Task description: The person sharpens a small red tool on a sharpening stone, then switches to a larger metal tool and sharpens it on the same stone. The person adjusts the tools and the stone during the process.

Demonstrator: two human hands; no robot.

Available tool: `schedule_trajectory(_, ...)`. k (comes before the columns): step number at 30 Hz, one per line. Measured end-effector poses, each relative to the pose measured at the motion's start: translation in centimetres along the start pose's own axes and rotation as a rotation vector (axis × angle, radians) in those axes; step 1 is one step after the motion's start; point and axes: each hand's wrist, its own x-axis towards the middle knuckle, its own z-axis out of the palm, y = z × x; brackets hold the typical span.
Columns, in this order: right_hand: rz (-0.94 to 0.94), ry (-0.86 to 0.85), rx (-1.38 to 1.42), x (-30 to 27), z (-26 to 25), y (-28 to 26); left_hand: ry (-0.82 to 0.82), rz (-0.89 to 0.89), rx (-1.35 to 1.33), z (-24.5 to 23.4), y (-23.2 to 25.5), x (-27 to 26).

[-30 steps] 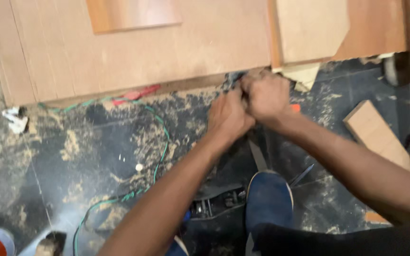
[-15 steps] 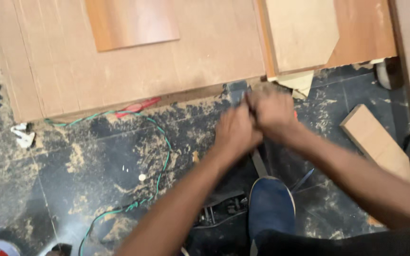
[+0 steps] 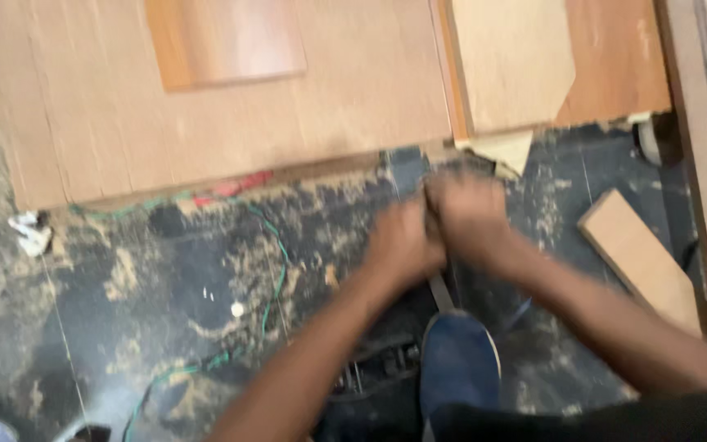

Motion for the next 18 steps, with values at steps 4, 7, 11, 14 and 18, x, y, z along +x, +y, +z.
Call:
schedule_trajectory(4, 0.01, 0.054, 0.213, -5.8, 0.4, -2.3, -0.245, -0.111, 0.135, 2.5, -1.4, -5.2)
schedule_trajectory(7, 0.03, -0.042, 0.204, -3.8, 2.5, -0.3, -0.028, 0.041, 0.129, 2.6, -2.5, -2.2)
schedule_trajectory(11, -0.076, 0.153, 0.164, 1.8, 1.8, 1.2, -0.027, -0.041, 0.255, -0.9, -0.5, 2.2)
schedule_trajectory(14, -0.039, -0.056, 0.104, -1.2, -0.8, -1.6, -0.045, -0.002, 0.128, -1.4, 1.0, -2.2)
schedule_trajectory(18, -0.062, -0.001, 0.211, -5.5, -0.5, -3.0, -0.157, -0.089, 0.162, 0.7, 0.1, -5.9)
